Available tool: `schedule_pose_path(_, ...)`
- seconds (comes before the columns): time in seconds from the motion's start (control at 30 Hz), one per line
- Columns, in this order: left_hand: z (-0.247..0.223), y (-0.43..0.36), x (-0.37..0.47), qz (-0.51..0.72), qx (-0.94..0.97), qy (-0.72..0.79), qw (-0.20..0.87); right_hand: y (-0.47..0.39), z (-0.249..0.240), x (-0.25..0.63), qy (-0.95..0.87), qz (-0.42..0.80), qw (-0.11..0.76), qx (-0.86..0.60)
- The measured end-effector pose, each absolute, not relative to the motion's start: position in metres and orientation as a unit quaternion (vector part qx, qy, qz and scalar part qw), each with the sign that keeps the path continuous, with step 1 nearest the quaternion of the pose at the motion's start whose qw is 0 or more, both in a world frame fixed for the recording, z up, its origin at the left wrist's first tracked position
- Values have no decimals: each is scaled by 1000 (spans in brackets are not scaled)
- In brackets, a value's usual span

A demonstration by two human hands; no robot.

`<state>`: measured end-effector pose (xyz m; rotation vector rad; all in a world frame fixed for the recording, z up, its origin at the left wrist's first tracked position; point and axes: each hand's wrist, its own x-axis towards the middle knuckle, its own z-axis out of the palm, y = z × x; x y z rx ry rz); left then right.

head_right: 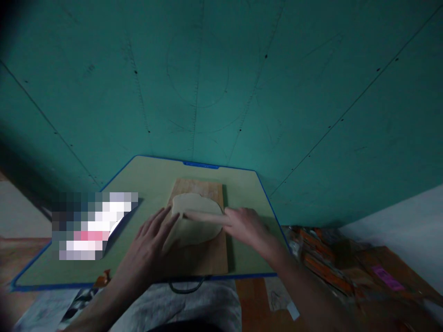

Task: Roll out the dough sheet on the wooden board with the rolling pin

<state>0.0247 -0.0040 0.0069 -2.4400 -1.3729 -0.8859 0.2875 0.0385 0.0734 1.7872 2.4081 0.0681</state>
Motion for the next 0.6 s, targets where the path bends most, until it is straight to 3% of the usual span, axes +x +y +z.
schedule_pose_path(0.07,17,3,24,-277,-834,-464,105,20,76,266,827,16,59,559)
schedule_pose_path(0.3,35,15,3,-44,-852,-519,-51,10,65,265,793,8,26,609)
schedule_pose_path(0.47,31,22,-11,-30,-834,-548,-54,23,39,277,752,-6,-17,659)
schedule_pose_path(0.6,20,27,-1,-62,-825,-562,5,31,23,268,718,-1,-44,694)
